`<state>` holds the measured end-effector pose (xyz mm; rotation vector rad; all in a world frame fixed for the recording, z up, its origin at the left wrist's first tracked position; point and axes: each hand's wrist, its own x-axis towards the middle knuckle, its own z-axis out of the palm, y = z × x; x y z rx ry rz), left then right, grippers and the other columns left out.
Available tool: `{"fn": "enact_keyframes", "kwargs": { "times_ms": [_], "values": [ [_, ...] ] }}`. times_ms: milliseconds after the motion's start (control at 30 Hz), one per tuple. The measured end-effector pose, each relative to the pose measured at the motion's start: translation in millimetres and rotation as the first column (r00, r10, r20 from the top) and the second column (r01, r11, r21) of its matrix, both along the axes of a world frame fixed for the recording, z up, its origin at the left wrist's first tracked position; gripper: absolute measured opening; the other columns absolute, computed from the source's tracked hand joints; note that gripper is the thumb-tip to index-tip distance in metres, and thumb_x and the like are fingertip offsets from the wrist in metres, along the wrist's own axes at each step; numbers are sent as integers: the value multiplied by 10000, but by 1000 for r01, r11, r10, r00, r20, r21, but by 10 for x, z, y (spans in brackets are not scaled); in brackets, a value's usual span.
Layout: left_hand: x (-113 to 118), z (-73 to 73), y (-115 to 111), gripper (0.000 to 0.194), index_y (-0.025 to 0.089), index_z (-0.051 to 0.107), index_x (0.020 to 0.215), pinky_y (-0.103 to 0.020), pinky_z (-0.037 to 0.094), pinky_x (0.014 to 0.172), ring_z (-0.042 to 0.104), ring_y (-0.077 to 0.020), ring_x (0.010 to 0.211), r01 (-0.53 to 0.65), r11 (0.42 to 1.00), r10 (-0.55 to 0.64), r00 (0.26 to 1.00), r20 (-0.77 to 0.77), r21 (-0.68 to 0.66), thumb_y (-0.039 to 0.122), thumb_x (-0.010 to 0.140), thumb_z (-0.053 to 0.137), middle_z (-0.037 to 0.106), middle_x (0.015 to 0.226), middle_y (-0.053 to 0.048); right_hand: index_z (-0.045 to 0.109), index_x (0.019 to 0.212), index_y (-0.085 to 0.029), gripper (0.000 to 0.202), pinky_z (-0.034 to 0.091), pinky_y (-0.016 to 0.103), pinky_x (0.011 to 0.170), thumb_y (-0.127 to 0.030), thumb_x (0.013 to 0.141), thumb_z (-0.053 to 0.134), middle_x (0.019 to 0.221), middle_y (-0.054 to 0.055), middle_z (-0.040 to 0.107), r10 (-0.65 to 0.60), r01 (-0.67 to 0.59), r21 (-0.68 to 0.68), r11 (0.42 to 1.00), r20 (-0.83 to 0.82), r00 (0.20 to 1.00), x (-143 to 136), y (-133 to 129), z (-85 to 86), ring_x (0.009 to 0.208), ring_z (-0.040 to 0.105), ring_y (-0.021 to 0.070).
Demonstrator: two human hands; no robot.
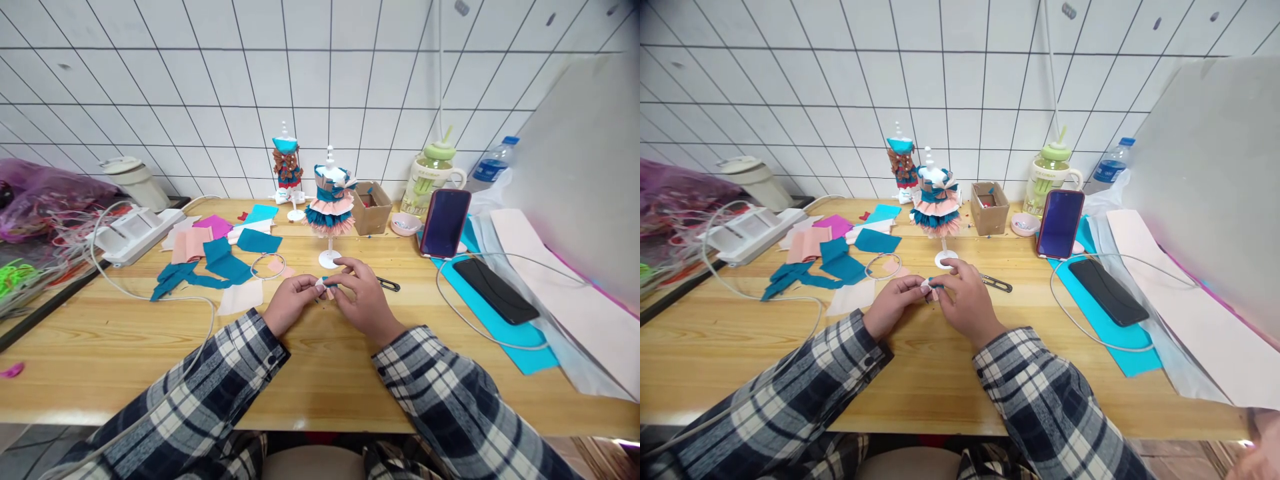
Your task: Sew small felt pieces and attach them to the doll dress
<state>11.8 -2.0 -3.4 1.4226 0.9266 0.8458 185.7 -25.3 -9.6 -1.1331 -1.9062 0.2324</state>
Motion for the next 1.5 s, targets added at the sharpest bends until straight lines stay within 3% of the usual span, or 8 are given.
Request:
{"fn": "enact_keyframes", "kwargs": {
  "times_ms": [267,433,567,833,1033,1367,1500],
  "values": [
    [2,7,2,240,148,653,729,-301,439,763,593,-179,756,12,1000,-11,999,-36,21,373,782,591,684,770,-46,666,834,-220,153,428,398,918,-145,765,552,1240,71,504,37,-40,-55,998,-53,998,-9,-27,36,950,551,200],
    [4,11,3,229,153,656,722,-293,437,749,596,-173,739,-1,1000,1,999,-35,12,364,780,591,688,768,-42,659,937,-232,222,432,379,921,-141,773,540,1245,72,501,41,-44,-48,998,-63,997,-11,-18,15,957,552,197],
    [4,8,3,215,149,654,715,-286,432,735,595,-173,728,0,1000,1,999,-48,8,349,769,595,685,749,-41,669,896,-223,194,442,377,903,-146,772,541,1257,71,491,53,-56,-59,997,-53,997,-12,-7,-4,887,563,177],
    [-1,5,-7,246,151,664,710,-285,437,755,597,-174,748,8,1000,-6,998,-57,21,369,787,579,692,762,-40,631,812,-207,156,419,387,941,-105,746,532,1277,79,477,56,-59,-55,997,-45,997,-5,-13,3,980,561,204],
    [10,14,-7,235,153,655,714,-278,432,764,595,-172,758,-19,1000,19,999,-44,18,368,783,591,683,763,-32,631,957,-213,201,408,378,969,-158,781,551,1257,91,496,45,-48,-41,998,-64,997,-12,-18,19,1072,543,219],
    [16,-12,4,242,134,646,713,-261,411,687,566,-152,697,-59,998,59,996,-71,-4,370,753,612,659,723,-21,661,753,-205,194,440,368,891,-76,754,516,1265,66,488,89,-91,-55,994,-26,996,-17,-10,-10,824,575,149],
    [15,-20,6,250,142,661,734,-265,417,706,581,-157,716,-75,997,74,996,-48,-21,391,744,629,671,737,-15,654,792,-206,207,429,384,920,-75,746,500,1234,73,516,86,-89,-25,996,-84,993,-4,-31,39,934,567,185]
  ]
}}
